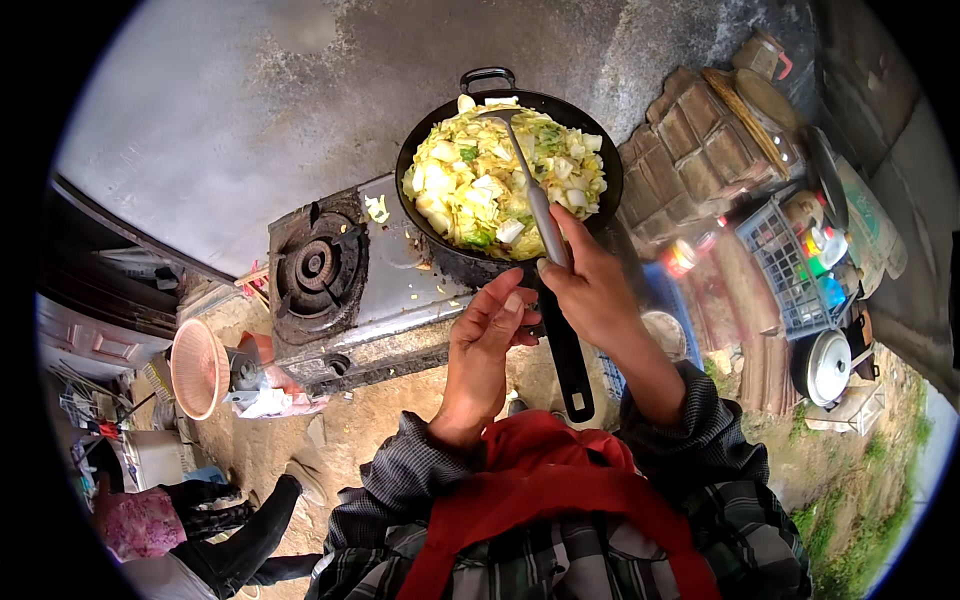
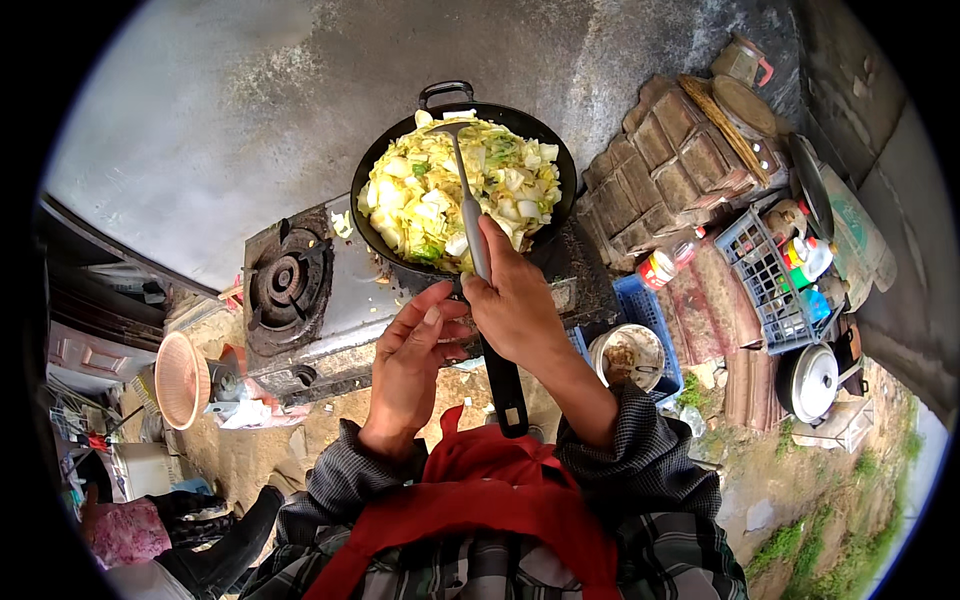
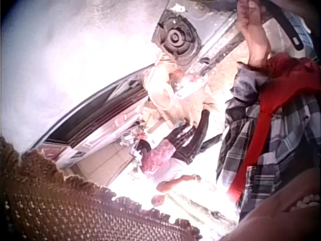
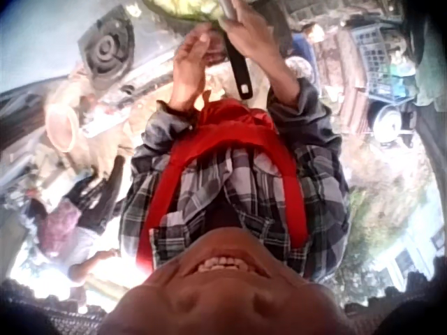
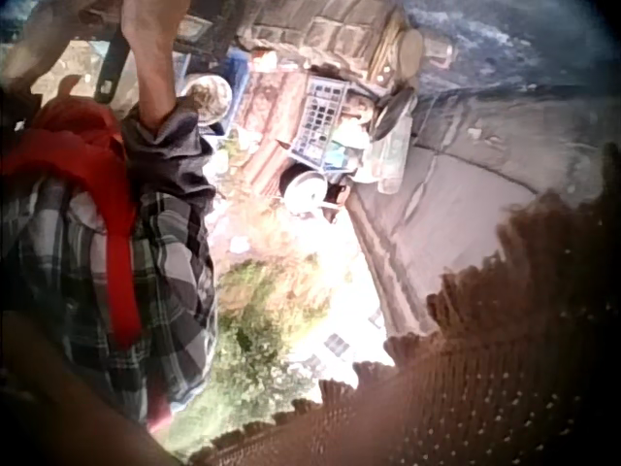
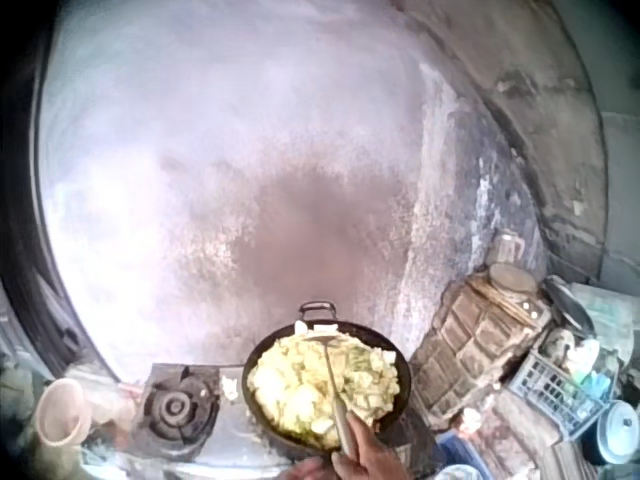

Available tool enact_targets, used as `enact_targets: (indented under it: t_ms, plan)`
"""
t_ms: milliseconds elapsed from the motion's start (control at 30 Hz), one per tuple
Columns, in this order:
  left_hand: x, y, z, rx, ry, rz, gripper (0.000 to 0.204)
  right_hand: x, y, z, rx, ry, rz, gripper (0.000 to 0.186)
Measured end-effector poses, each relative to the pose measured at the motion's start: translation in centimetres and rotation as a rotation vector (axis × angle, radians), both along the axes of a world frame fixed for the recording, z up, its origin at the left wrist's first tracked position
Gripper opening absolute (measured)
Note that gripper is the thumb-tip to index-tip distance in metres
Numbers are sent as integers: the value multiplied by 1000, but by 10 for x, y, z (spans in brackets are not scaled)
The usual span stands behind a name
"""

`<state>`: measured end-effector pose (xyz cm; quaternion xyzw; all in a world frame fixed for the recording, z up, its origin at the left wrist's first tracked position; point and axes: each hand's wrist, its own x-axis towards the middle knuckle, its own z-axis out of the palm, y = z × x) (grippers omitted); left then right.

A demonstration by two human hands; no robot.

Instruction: The person cooks chopped cabbage in a frying pan on a portable gas stove. They stir the cabbage with a metal spatula, add more cabbage from a colander, and pour water from a red scoop into the pan. The person continues to stir the mixture as it cooks.

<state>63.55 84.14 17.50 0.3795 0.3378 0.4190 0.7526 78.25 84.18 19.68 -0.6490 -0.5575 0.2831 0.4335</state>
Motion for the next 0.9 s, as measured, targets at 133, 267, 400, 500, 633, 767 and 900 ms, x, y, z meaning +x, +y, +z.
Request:
enact_targets:
  t_ms: [133,267,400,500,633,767,900]
  plan:
    - [0,16,0,-104,-46,-54,38,-7,-1,5,-76,10,87,66]
    - [1,25,-8,-106,33,-85,33,-13,-12,-2,-19,-225,61,66]
    - [-1,27,-14,-72,174,-124,28,-11,-22,-20,36,-338,-18,66]
    - [3,25,-17,-58,231,-134,27,-8,-26,-29,96,-320,-41,62]
    - [7,19,-24,-85,222,-115,26,-6,-34,-35,118,-348,-55,57]
    - [13,13,-25,-78,188,-77,24,1,-43,-43,196,-307,-45,53]
    - [25,8,-23,-55,206,-43,22,16,-59,-42,200,-132,-51,50]
